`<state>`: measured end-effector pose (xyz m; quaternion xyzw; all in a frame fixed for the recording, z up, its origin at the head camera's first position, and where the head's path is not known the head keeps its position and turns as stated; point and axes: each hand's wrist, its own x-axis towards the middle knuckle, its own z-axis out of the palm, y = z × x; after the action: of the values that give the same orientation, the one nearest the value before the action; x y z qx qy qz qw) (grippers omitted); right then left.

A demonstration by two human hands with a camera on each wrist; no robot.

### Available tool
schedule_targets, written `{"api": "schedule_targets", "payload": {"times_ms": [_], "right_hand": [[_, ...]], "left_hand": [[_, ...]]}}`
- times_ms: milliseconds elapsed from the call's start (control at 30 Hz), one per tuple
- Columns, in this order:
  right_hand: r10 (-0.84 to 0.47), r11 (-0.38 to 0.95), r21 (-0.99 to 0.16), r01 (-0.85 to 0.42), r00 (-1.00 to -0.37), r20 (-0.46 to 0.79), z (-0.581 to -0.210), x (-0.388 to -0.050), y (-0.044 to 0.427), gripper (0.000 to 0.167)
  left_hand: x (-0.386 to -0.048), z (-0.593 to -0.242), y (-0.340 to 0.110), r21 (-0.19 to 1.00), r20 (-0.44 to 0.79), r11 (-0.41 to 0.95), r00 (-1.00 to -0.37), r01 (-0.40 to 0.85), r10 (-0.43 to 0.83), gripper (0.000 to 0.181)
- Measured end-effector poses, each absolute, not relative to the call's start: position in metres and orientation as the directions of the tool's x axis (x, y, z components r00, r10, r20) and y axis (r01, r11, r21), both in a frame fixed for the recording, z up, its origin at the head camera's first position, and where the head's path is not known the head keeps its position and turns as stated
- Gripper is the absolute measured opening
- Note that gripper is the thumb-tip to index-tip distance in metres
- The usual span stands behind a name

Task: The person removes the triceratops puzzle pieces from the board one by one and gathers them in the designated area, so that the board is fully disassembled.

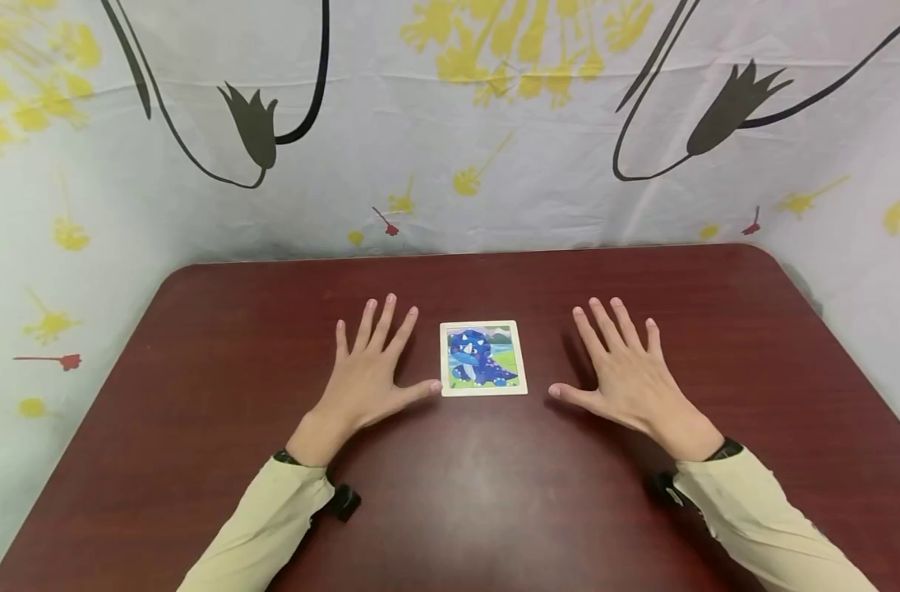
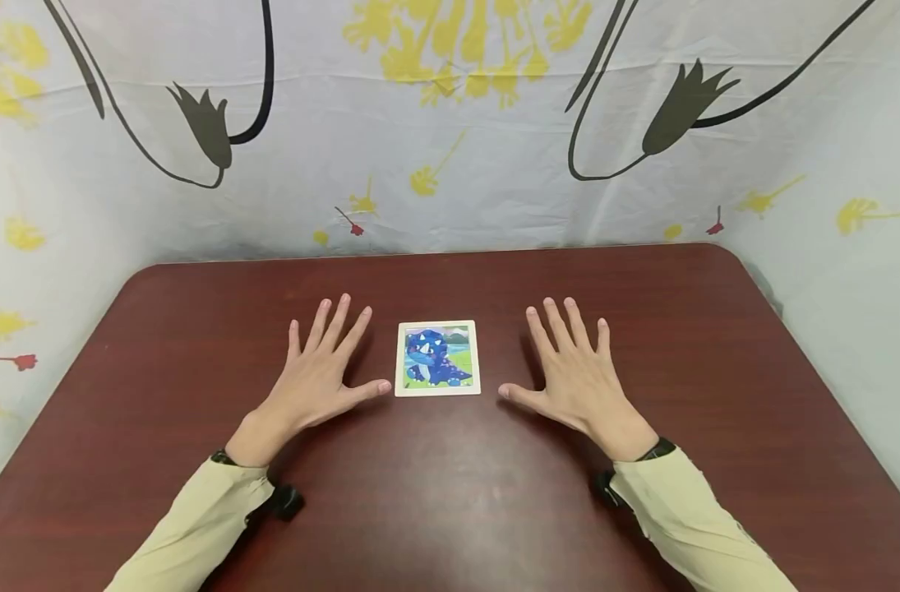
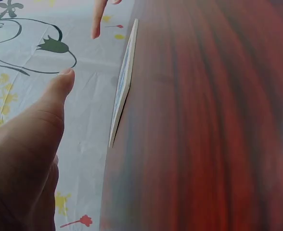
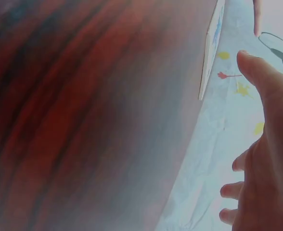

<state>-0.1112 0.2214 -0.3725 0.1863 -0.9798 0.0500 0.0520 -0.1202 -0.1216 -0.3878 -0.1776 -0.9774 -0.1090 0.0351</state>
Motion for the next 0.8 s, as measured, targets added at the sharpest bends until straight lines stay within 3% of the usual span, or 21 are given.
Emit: {"api": "schedule_targets", "payload": {"times_ms": [367, 533, 800], "right_hand": [[-0.429, 0.896, -0.087, -0.435, -0.9, 0.076, -0.365, -0.112, 0.204, 0.104], [-0.499, 0.857, -0.097, -0.507, -0.861, 0.096, -0.364, -0.114, 0.196, 0.099], [-0.584, 0.785, -0.141, -0.604, -0.796, 0.157, -0.362, -0.118, 0.188, 0.08]], "left_hand": [[-0.138, -0.395, -0.107, 0.36, -0.071, 0.909, -0.966, 0.209, 0.25, 0.084], [-0.143, -0.404, -0.093, 0.42, -0.069, 0.882, -0.962, 0.213, 0.265, 0.08], [-0.148, -0.413, -0.076, 0.346, -0.031, 0.918, -0.975, 0.196, 0.22, 0.076]]}}
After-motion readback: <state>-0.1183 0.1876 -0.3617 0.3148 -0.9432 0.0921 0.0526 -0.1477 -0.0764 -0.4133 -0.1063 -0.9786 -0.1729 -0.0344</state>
